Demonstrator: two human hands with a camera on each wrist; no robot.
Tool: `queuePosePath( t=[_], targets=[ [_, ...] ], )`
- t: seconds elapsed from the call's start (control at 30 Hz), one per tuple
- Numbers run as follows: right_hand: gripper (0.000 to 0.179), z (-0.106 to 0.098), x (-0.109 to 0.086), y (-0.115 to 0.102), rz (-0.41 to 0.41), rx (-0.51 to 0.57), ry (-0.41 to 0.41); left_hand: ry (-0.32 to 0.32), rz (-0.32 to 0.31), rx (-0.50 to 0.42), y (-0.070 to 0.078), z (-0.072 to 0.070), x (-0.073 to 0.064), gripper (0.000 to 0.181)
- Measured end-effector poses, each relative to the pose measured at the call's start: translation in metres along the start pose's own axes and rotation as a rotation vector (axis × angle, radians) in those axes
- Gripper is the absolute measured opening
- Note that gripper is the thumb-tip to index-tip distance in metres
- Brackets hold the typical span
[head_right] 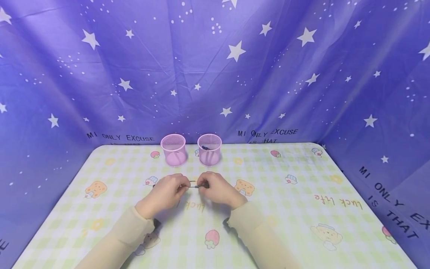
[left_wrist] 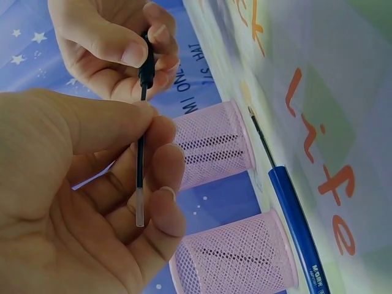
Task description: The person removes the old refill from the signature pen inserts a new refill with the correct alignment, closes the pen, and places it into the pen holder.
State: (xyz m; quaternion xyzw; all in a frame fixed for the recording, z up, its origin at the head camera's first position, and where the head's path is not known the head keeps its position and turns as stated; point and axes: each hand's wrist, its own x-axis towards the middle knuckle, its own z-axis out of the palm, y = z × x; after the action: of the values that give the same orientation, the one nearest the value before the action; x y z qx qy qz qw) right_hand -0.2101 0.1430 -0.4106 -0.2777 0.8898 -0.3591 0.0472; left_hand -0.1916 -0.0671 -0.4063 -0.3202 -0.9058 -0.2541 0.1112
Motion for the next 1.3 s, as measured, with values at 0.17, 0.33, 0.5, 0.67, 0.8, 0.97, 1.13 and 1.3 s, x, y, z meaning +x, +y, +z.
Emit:
queuePosePath(
  t=[0.17, 0.33, 0.5, 0.67, 0.8, 0.97, 1.13, 1.3],
  targets=[
    [0.008, 0.0006, 0.0004, 0.0008, -0.001, -0.003, 0.000, 0.001, -0.003, 0.003, 0.0001, 0.0000, 0.0002, 0.012],
    [0.010, 0.0020, 0.0009, 0.0026, -0.043, 0.006, -0.020, -0.005, 0.000, 0.011, -0.0007, 0.0000, -0.0003, 0.010],
    [0.009, 0.0027, 0.0007, 0.0026, -0.052, -0.001, -0.030, -0.013, 0.001, 0.020, -0.0012, 0.0005, -0.0008, 0.010],
    [0.006, 0.0029, 0.0011, 0.0029, -0.064, -0.015, -0.018, -0.020, -0.003, 0.032, -0.0005, 0.0006, -0.0004, 0.014],
    [0.004, 0.0028, 0.0015, 0.0037, -0.077, -0.020, -0.017, -0.033, -0.005, 0.049, -0.0001, 0.0006, -0.0003, 0.021],
    [0.005, 0.0025, 0.0009, 0.0021, -0.076, -0.015, -0.020, -0.037, -0.007, 0.056, -0.0007, 0.0006, -0.0001, 0.023],
    [0.006, 0.0027, 0.0005, 0.0014, -0.070, -0.018, -0.016, -0.028, -0.023, 0.075, 0.0002, -0.0006, 0.0001, 0.021],
    [0.007, 0.0028, 0.0003, 0.0021, -0.073, -0.023, -0.017, -0.020, -0.020, 0.074, 0.0011, -0.0010, 0.0001, 0.018]
  ],
)
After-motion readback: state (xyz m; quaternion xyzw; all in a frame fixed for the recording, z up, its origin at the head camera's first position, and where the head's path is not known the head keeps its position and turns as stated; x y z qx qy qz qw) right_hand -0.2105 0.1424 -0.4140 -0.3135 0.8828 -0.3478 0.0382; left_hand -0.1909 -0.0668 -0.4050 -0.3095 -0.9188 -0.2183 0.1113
